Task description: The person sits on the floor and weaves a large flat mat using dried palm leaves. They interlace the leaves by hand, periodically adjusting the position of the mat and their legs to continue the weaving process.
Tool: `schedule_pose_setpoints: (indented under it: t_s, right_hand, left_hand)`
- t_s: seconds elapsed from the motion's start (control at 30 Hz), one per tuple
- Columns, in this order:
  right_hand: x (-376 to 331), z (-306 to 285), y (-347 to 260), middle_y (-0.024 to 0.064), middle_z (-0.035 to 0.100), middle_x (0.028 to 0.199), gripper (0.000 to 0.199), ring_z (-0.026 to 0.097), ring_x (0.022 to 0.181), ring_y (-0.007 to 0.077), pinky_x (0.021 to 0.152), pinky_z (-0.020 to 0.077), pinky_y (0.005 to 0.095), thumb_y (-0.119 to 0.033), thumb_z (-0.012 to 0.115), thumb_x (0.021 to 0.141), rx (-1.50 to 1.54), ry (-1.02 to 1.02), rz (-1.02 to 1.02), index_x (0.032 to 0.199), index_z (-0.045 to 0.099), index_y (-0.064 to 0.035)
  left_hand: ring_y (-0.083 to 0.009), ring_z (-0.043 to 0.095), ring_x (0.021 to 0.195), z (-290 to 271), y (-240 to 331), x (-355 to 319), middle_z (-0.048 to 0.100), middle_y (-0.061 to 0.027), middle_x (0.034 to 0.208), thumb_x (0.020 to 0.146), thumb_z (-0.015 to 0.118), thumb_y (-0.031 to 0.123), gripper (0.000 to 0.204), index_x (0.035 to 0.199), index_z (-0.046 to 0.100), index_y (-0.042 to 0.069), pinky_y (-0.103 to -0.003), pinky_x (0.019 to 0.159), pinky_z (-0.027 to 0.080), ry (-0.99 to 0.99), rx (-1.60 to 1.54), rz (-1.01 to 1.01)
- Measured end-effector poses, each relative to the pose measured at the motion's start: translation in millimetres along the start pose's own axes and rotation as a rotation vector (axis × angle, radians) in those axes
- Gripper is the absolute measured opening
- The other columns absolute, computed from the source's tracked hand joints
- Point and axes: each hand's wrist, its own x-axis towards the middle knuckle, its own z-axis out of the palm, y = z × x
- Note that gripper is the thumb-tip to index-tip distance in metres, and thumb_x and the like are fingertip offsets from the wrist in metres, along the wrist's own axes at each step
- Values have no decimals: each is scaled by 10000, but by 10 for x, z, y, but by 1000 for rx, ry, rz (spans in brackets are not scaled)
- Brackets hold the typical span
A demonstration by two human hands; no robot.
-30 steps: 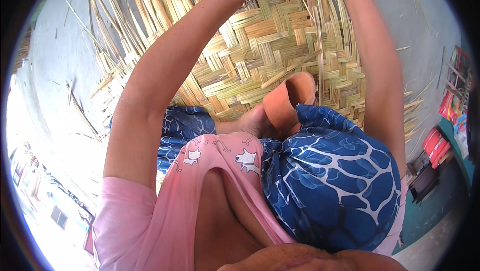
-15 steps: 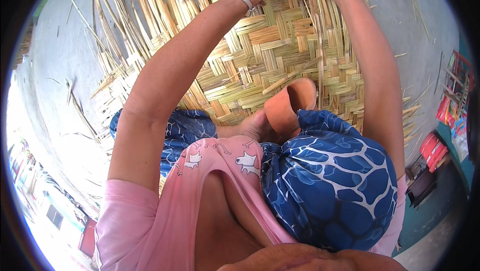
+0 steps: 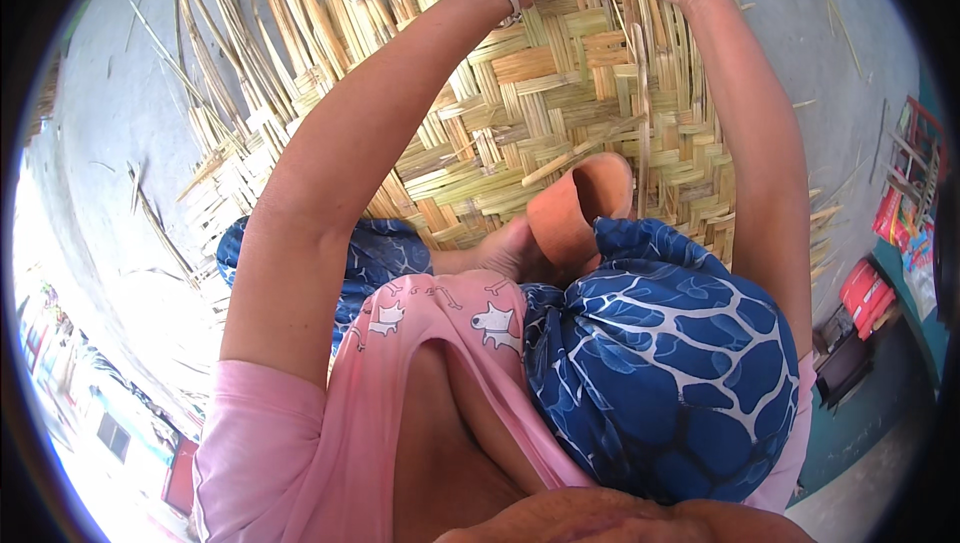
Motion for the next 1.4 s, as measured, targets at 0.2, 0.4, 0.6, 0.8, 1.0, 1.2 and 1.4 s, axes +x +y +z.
schedule_pose_setpoints:
  t_s: [0.2, 0.4, 0.6, 0.8, 1.0, 1.2, 1.4]
  right_hand:
    - [-93, 278, -73, 79, 713, 894, 299, 701, 775, 184, 689, 602, 345, -267, 691, 922, 19, -65, -60, 1100, 664, -28]
    - [-193, 229, -56, 143, 719, 1072, 360, 723, 900, 235, 806, 610, 368, -212, 651, 941, 102, -174, -67, 1221, 617, 11]
    - [-145, 259, -34, 131, 718, 1053, 367, 723, 893, 230, 792, 616, 388, -211, 660, 935, 82, -180, -95, 1232, 612, -1]
    - [-17, 142, 39, 117, 714, 1020, 322, 722, 877, 216, 748, 624, 373, -180, 666, 932, 40, -107, -29, 1203, 623, -11]
    - [29, 228, 12, 93, 703, 1032, 333, 700, 894, 193, 741, 610, 352, -166, 691, 912, -199, 30, -49, 1198, 621, -11]
    - [66, 242, 69, 101, 674, 1059, 409, 647, 949, 188, 752, 568, 371, -202, 711, 892, -413, 132, -142, 1226, 595, 4]
    - [-40, 457, -35, 101, 661, 1063, 429, 638, 905, 197, 756, 543, 335, -238, 714, 888, -508, 176, -50, 1225, 586, -5]
  left_hand:
    - [-344, 714, 853, 80, -346, 289, 722, -213, 879, 882, 613, 387, 447, 1048, 708, -17, -408, 795, 554, -44, 222, 73]
    - [-338, 714, 901, 27, -241, 256, 725, -228, 945, 921, 604, 293, 379, 1076, 696, -40, -419, 802, 552, -79, -171, -98]
    - [-343, 707, 902, 148, -472, 74, 722, -229, 945, 901, 640, 224, 291, 1024, 705, -31, -424, 807, 543, 263, -127, 195]
    - [-245, 616, 1099, 364, -618, -400, 643, -42, 1152, 899, 682, 254, 334, 1194, 653, 103, -402, 918, 518, 538, 421, 539]
    - [-274, 400, 1380, 495, -625, -640, 485, -93, 1443, 902, 649, 441, 600, 1355, 556, 59, -471, 1134, 294, 481, 583, 485]
    - [-262, 352, 1418, 549, -646, -691, 487, -82, 1453, 943, 543, 515, 644, 1402, 522, 64, -455, 1166, 242, 431, 721, 477]
    - [-247, 371, 1392, 518, -665, -697, 503, -59, 1438, 954, 514, 522, 622, 1390, 537, 78, -459, 1150, 249, 376, 794, 430]
